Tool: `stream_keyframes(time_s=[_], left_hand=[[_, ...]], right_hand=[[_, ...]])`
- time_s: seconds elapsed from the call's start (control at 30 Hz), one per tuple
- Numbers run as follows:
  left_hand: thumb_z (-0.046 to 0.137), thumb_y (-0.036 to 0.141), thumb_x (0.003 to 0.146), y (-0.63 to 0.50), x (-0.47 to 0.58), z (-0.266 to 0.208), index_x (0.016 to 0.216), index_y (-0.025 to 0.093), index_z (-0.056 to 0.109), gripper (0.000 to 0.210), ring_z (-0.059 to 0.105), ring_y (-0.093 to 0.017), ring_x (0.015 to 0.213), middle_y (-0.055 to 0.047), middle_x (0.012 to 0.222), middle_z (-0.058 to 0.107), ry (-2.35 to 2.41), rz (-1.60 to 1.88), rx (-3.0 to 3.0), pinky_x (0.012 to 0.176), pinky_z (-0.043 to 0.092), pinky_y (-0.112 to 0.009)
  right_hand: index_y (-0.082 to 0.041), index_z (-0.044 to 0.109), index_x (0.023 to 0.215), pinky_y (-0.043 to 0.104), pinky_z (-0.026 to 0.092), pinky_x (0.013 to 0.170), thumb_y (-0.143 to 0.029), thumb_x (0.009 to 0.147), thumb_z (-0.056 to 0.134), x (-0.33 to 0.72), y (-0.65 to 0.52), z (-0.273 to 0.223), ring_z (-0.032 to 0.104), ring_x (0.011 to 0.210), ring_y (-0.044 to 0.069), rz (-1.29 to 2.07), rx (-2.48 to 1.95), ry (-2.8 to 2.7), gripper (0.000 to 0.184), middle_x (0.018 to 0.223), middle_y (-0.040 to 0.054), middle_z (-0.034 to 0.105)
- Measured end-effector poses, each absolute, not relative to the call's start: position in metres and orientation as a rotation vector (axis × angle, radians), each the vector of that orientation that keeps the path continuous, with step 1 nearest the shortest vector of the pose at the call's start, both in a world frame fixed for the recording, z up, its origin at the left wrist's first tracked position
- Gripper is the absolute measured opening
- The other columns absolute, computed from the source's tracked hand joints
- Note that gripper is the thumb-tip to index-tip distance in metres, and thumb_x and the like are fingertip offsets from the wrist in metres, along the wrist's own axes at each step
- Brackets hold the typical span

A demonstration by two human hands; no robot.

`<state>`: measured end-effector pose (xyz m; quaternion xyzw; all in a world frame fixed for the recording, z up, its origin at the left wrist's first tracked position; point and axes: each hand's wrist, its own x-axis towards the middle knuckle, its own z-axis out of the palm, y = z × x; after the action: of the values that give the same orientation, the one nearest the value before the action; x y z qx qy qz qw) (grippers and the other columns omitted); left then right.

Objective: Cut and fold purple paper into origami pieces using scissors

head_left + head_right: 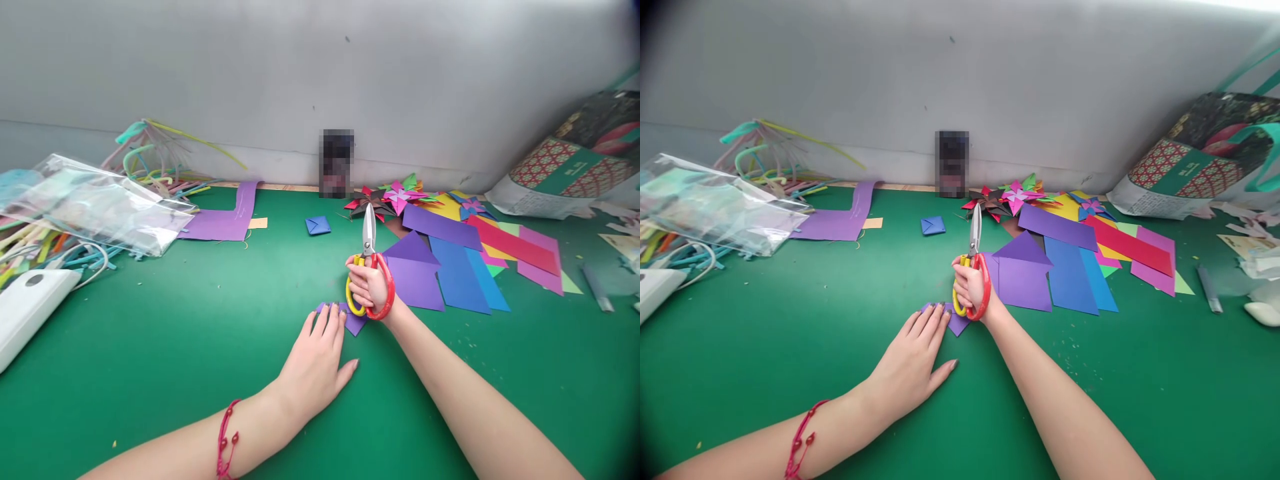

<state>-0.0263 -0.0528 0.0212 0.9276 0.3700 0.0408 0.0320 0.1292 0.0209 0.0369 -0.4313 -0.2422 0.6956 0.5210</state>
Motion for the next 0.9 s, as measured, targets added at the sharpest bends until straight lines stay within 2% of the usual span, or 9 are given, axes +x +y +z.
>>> stream_keyframes(time_s=[0.3, 0.63, 0.9], left_hand=[[0.026, 0.049, 0.085, -0.053, -0.027, 0.019, 0.132, 0.008, 0.033, 0.063, 0.029, -0.03, 0.126, -0.016, 0.136, 0.035, 1.143, 0.177, 2.839, 0.102, 0.024, -0.044], [0.027, 0.049, 0.085, -0.053, -0.026, 0.022, 0.131, 0.007, 0.035, 0.063, 0.03, -0.031, 0.126, -0.016, 0.136, 0.036, 1.143, 0.16, 2.838, 0.101, 0.025, -0.044], [0.026, 0.049, 0.086, -0.053, -0.026, 0.022, 0.132, 0.007, 0.034, 0.064, 0.03, -0.031, 0.126, -0.016, 0.137, 0.034, 1.149, 0.144, 2.852, 0.101, 0.027, -0.045]], right_hand=[[-0.021, 0.046, 0.076, 0.012, 0.014, 0.018, -0.02, 0.069, 0.055, 0.18, 0.009, 0.043, 0.011, 0.024, 0.004, 1.555, -1.171, -0.654, 0.011, 0.033, -0.0135, 0.027], [-0.022, 0.044, 0.08, 0.012, 0.015, 0.017, -0.025, 0.071, 0.055, 0.129, -0.003, 0.038, 0.01, 0.024, 0.004, 1.664, -1.015, -0.581, 0.014, 0.033, -0.0145, 0.027], [-0.022, 0.045, 0.08, 0.013, 0.012, 0.019, -0.026, 0.071, 0.053, 0.181, -0.01, 0.042, 0.009, 0.024, 0.004, 1.501, -1.142, -0.636, 0.013, 0.034, -0.0145, 0.024]])
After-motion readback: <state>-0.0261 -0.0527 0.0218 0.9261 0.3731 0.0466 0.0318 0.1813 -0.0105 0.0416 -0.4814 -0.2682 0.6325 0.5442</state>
